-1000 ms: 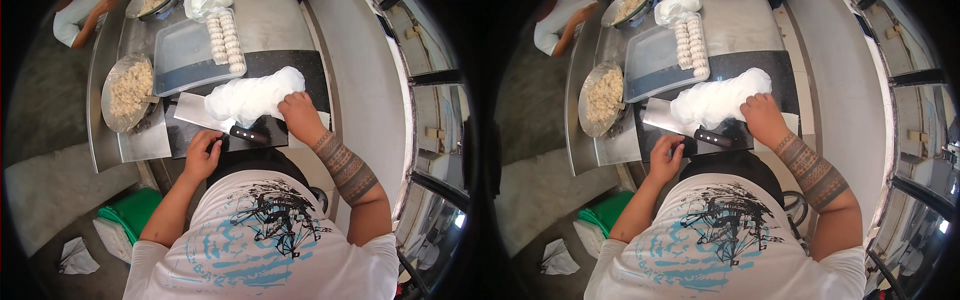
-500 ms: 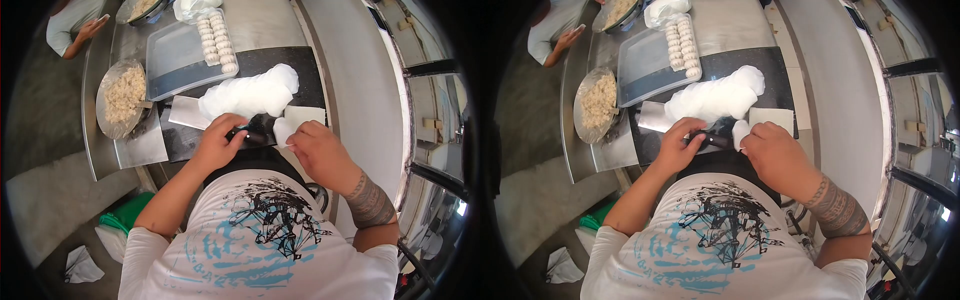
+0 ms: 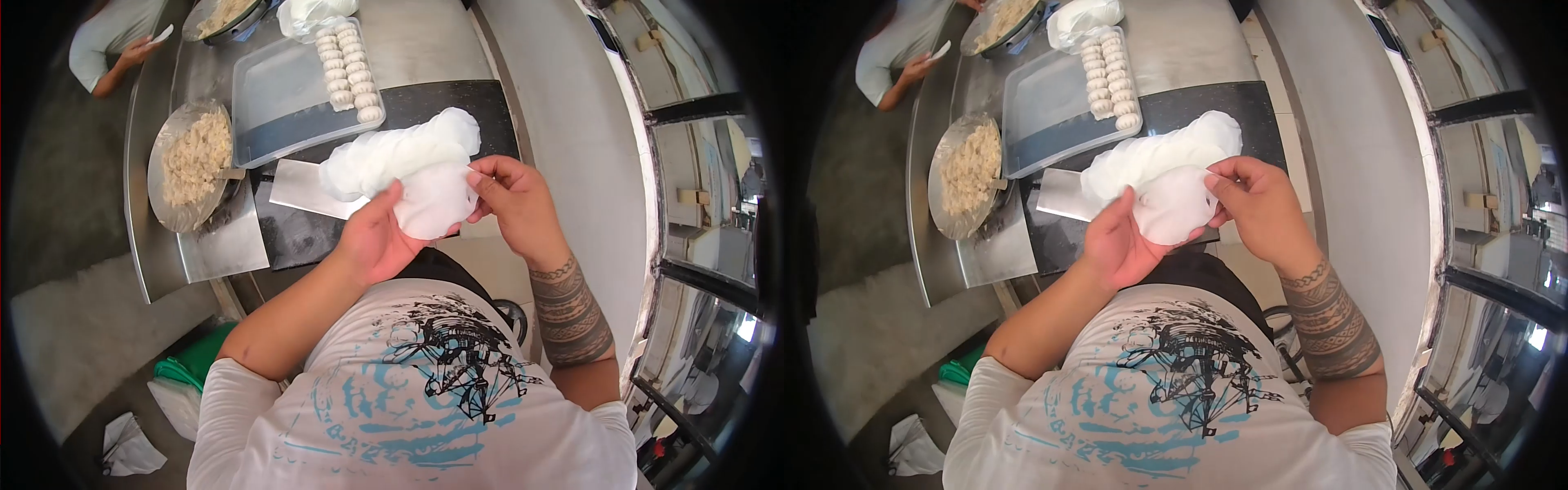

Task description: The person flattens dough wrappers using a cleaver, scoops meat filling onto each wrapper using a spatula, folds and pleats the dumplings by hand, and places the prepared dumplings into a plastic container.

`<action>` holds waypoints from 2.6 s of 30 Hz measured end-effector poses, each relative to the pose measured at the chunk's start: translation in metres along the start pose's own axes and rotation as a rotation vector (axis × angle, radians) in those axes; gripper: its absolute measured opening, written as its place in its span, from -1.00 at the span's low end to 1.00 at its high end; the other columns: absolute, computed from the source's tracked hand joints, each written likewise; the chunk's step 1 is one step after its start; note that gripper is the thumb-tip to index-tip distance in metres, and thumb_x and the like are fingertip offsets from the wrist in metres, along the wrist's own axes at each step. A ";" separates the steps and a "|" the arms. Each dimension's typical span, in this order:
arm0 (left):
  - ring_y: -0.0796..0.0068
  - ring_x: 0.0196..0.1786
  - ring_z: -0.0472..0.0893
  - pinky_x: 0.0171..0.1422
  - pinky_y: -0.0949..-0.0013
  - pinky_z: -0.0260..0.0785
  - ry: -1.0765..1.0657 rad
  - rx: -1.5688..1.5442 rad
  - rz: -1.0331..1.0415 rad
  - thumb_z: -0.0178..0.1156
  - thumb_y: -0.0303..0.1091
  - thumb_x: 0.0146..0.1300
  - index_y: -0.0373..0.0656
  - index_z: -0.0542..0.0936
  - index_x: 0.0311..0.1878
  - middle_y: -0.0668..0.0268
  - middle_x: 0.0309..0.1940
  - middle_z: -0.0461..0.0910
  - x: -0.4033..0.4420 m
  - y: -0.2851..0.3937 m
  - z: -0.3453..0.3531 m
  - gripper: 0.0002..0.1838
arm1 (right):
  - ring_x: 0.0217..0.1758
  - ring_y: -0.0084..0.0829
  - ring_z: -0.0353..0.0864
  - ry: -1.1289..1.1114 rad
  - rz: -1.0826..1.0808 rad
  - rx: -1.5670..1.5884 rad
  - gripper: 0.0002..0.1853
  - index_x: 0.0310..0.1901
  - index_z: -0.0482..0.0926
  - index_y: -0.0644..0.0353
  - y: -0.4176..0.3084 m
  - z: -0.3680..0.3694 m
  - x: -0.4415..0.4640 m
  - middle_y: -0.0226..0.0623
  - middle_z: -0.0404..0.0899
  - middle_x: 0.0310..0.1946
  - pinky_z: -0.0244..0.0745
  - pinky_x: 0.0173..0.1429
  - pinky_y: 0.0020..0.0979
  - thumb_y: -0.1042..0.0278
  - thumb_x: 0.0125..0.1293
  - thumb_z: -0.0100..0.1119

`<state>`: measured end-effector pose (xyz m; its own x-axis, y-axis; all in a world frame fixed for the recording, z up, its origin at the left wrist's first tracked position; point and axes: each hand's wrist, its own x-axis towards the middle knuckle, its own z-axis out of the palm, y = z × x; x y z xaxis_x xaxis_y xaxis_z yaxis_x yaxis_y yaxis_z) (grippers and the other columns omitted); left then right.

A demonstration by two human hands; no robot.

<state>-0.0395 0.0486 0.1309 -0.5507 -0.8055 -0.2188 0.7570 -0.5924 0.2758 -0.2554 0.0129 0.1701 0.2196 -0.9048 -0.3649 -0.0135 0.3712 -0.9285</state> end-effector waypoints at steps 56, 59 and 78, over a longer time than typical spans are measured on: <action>0.42 0.26 0.67 0.43 0.25 0.47 0.297 0.457 0.324 0.18 -0.52 0.52 -0.24 0.54 0.36 0.25 0.23 0.69 -0.246 0.225 -0.082 -0.62 | 0.14 -0.46 0.67 -0.126 -0.288 -0.053 -0.78 -0.07 0.75 0.39 0.032 0.359 0.034 -0.24 0.75 0.05 0.55 0.27 -0.39 0.43 0.36 0.50; 0.42 0.29 0.65 0.45 0.25 0.45 0.311 0.492 0.349 0.17 -0.54 0.52 -0.24 0.53 0.39 0.26 0.25 0.67 -0.249 0.225 -0.082 -0.59 | 0.11 -0.46 0.68 -0.064 -0.432 -0.247 -0.82 -0.10 0.76 0.38 0.027 0.364 0.033 -0.21 0.75 0.05 0.55 0.26 -0.39 0.44 0.38 0.47; 0.44 0.17 0.70 0.27 0.30 0.56 0.369 0.431 0.415 0.31 -0.55 0.45 -0.20 0.56 0.33 0.28 0.14 0.71 -0.256 0.236 -0.091 -0.59 | 0.14 -0.48 0.63 -0.399 0.053 0.206 -0.62 0.23 0.65 0.37 0.026 0.350 0.046 -0.32 0.69 0.11 0.53 0.30 -0.41 0.37 0.47 0.39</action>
<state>0.3123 0.1162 0.1674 -0.0334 -0.9543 -0.2969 0.6298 -0.2508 0.7352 0.0959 0.0541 0.1537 0.5829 -0.7475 -0.3186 0.1508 0.4848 -0.8615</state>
